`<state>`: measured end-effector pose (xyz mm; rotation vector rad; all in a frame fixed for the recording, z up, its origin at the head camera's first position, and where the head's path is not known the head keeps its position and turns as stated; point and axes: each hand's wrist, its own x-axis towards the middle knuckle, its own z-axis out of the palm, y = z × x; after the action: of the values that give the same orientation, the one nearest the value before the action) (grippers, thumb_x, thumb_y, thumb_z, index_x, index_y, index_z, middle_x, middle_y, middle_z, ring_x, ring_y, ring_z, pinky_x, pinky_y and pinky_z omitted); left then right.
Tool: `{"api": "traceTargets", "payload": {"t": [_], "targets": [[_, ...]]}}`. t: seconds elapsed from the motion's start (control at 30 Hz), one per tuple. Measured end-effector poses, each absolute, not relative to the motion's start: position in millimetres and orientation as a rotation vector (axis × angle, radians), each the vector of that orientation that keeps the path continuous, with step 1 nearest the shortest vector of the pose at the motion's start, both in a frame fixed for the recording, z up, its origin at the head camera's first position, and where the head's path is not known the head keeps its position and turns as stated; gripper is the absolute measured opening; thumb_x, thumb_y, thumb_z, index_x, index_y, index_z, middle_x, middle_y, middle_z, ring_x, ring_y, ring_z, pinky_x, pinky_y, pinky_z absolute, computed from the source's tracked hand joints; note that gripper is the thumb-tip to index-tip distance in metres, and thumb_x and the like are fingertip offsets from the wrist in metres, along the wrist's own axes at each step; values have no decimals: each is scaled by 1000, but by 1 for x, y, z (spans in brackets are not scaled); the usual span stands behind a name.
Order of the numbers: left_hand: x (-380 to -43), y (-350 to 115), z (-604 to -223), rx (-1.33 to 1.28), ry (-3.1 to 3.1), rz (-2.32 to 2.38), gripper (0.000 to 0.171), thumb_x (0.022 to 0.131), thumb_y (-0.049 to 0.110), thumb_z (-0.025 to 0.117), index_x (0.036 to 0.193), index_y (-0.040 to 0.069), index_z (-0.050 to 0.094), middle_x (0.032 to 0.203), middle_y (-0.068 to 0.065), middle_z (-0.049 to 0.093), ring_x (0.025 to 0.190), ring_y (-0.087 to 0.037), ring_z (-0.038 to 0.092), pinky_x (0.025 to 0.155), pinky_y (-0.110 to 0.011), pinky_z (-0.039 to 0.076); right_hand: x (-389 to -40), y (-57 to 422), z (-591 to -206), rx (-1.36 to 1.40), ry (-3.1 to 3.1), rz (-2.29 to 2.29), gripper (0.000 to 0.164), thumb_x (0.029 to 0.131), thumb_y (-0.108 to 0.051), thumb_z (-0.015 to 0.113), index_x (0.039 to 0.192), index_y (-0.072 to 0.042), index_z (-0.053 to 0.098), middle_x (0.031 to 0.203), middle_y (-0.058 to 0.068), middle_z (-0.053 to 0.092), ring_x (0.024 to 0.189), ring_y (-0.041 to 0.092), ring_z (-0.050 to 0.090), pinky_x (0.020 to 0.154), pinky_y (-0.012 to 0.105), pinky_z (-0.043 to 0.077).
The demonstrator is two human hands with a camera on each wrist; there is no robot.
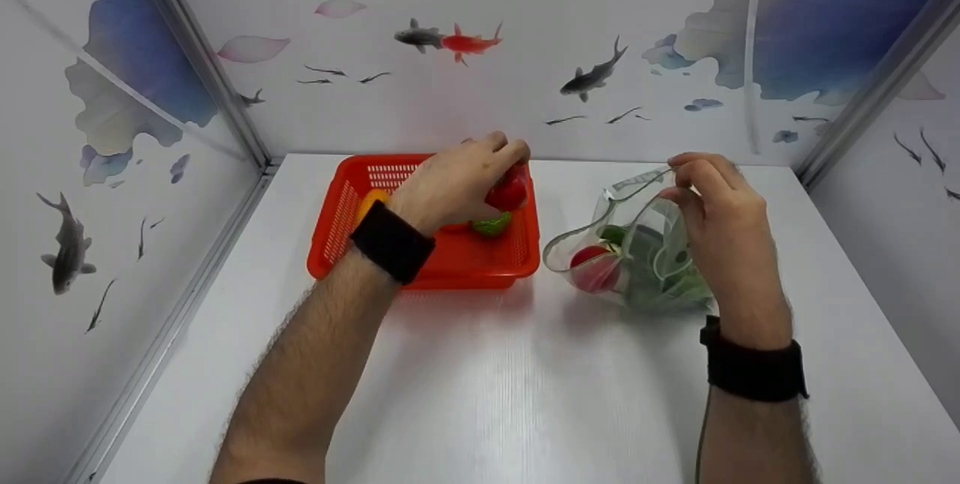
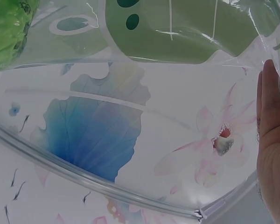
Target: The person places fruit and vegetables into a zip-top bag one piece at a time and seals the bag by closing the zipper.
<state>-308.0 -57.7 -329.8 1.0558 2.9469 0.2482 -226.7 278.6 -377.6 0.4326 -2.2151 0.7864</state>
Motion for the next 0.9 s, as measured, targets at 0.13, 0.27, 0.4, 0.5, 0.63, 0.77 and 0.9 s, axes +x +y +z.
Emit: {"api": "traceTargets", "payload": {"t": [0.13, 0.27, 0.4, 0.5, 0.63, 0.77, 0.9], "targets": [[-298, -48, -324, 1152, 2963, 238, 68, 106, 23, 89, 164, 22, 54, 152, -11, 66, 135, -35, 70, 116, -51, 68, -227, 278, -378, 428, -2224, 791, 22, 107, -15, 78, 109, 4, 65, 138, 18, 80, 121, 40, 79, 95, -4, 39], [-289, -39, -320, 1238, 2980, 217, 69, 107, 24, 89, 166, 22, 53, 156, -11, 66, 135, -34, 72, 116, -50, 68, -226, 278, -377, 423, -2233, 809, 22, 109, -14, 77, 109, 4, 64, 141, 17, 80, 125, 40, 78, 94, -3, 40], [-281, -31, -317, 1322, 3001, 211, 71, 106, 27, 90, 167, 22, 52, 158, -10, 67, 134, -34, 76, 114, -49, 70, -226, 278, -377, 425, -2236, 830, 21, 110, -12, 77, 109, 4, 63, 142, 16, 79, 131, 40, 78, 94, -2, 40], [-277, -26, -317, 1387, 3017, 217, 70, 107, 30, 90, 167, 22, 54, 158, -9, 68, 132, -32, 78, 112, -47, 71, -227, 278, -377, 431, -2234, 824, 21, 110, -12, 77, 109, 4, 63, 143, 17, 80, 131, 41, 78, 92, -1, 40], [-271, -18, -318, 1436, 3016, 192, 73, 106, 36, 91, 168, 23, 53, 160, -8, 68, 134, -30, 78, 111, -45, 71, -227, 279, -378, 434, -2235, 804, 22, 110, -13, 77, 109, 3, 63, 144, 17, 79, 127, 43, 79, 88, 0, 38], [-267, -9, -318, 1497, 2989, 164, 76, 106, 40, 91, 169, 22, 52, 161, -9, 67, 134, -30, 79, 111, -43, 71, -227, 279, -377, 425, -2243, 795, 22, 110, -14, 77, 110, 4, 63, 144, 18, 79, 130, 42, 78, 93, -3, 39], [-262, 0, -322, 1605, 2975, 139, 74, 105, 42, 91, 166, 21, 54, 159, -8, 69, 134, -29, 79, 112, -42, 71, -227, 279, -376, 412, -2261, 792, 23, 109, -14, 78, 112, 4, 65, 146, 18, 79, 133, 41, 78, 100, -8, 38]]}}
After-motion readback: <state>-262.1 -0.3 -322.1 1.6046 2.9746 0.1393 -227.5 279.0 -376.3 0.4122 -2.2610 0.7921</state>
